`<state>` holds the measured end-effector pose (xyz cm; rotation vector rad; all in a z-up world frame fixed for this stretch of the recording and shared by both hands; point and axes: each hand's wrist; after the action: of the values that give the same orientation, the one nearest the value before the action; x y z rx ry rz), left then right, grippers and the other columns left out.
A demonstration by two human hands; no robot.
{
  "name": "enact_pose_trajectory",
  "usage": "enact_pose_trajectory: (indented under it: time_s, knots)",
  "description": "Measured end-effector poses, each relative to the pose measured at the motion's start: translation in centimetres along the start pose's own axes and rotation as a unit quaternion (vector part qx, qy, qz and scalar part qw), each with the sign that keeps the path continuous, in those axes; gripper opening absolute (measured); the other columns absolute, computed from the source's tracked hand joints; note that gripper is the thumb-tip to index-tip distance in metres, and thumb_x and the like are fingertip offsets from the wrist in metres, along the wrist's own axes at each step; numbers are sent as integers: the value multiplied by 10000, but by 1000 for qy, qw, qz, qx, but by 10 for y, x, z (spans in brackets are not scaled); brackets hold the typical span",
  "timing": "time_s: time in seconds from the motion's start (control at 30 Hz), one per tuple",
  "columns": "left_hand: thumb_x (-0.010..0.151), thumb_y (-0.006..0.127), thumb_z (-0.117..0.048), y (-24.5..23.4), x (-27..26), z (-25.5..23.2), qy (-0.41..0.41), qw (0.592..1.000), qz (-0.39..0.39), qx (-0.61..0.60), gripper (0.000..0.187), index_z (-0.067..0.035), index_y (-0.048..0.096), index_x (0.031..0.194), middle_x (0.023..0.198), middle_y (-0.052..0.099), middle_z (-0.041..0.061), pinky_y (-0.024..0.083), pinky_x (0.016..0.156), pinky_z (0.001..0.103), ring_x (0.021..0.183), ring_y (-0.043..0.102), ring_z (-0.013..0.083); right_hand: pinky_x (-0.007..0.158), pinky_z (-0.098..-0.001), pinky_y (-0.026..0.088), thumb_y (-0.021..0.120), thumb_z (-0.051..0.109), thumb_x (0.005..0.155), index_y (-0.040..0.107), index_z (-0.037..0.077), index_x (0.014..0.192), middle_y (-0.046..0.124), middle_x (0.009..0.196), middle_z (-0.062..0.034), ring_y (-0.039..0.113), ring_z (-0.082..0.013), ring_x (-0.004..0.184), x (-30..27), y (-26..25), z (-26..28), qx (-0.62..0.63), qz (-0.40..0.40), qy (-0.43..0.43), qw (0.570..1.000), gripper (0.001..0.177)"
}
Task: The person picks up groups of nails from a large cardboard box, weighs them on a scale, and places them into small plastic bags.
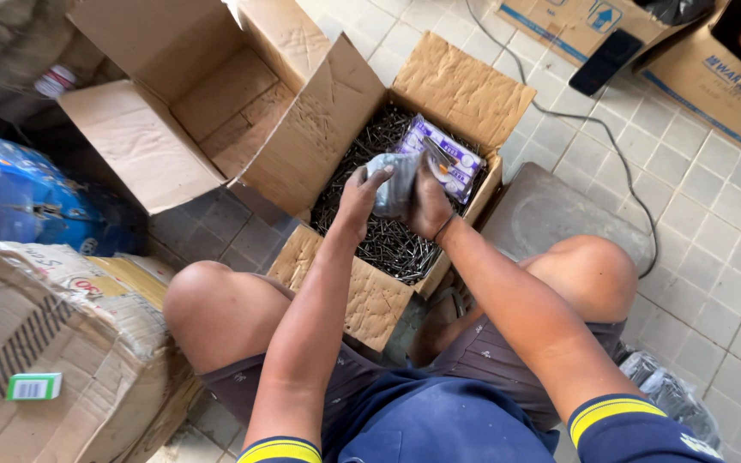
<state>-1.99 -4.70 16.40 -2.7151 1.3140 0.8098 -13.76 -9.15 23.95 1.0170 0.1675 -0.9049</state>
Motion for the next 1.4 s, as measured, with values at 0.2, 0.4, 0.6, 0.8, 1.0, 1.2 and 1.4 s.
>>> enact_pose_trajectory:
  time_s: [0.2, 0.4, 0.6, 0.8, 1.0, 1.2, 1.4]
  knots:
    - [1035, 733, -677, -5, -50, -54, -17, 997, 68, -27, 637, -116, 762, 1336, 1087, 764, 109, 677, 786, 426, 946, 775, 285, 1050, -443, 656, 826, 596, 979, 778, 146, 1329, 836, 1271, -77, 801, -251, 1128, 8, -25, 4, -4, 51, -43, 998, 573]
    - [1014, 702, -721, -32, -49, -19, 48, 970, -93, -221, 720, -61, 667, 1301, 1006, 736, 65, 588, 635, 287, 836, 720, 201, 904, -538, 705, 951, 153, 944, 648, 91, 1496, 784, 1299, -148, 795, -350, 1124, 10, -39, -12, -182, 62, -79, 978, 632]
    - [1132, 680, -577, -1, -94, -3, 78, 858, 89, -499, 587, -175, 689, 1559, 1400, 778, 213, 694, 958, 456, 1160, 791, 341, 1288, -737, 398, 848, 707, 947, 379, 379, 1730, 468, 1759, -240, 454, -611, 1558, -19, -8, 0, -587, 94, -114, 796, 969]
    - [1115, 652, -418, -8, -92, 12, 103, 765, 112, -626, 577, -91, 660, 1590, 1507, 680, 345, 551, 1164, 701, 1301, 712, 529, 1247, -700, 441, 442, 924, 1008, 517, 87, 1667, 603, 1553, -331, 534, -555, 1504, -75, 1, 0, -537, 125, -247, 797, 1067]
    - [1000, 689, -392, 11, -82, 18, 153, 770, -21, -619, 546, -60, 792, 1421, 1421, 763, 275, 571, 1175, 594, 1295, 721, 456, 1130, -529, 599, 704, 620, 1081, 742, 16, 1407, 786, 1319, -230, 767, -372, 1208, -53, -2, -61, 27, -49, -151, 987, 687]
    - [992, 652, -312, 5, -54, 44, 245, 907, -20, -343, 285, -57, 713, 1105, 1197, 756, 205, 585, 1014, 462, 1133, 716, 323, 870, -507, 676, 736, 363, 1063, 724, 46, 891, 824, 992, -203, 811, -376, 889, -23, -23, -49, 200, -94, -87, 971, 361]
    - [1193, 566, -385, 2, -102, -15, 331, 942, 28, -48, 512, -64, 680, 1575, 1490, 730, 292, 542, 1219, 565, 1393, 707, 419, 884, -468, 644, 694, 417, 1059, 739, 42, 910, 798, 965, -191, 790, -351, 953, -36, -6, -43, 210, -9, -76, 975, 405]
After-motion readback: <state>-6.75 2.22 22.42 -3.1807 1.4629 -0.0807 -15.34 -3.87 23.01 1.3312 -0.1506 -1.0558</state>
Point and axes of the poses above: each hand's wrist, its own x-axis towards the middle knuckle, its own y-axis out of the palm, z = x × y
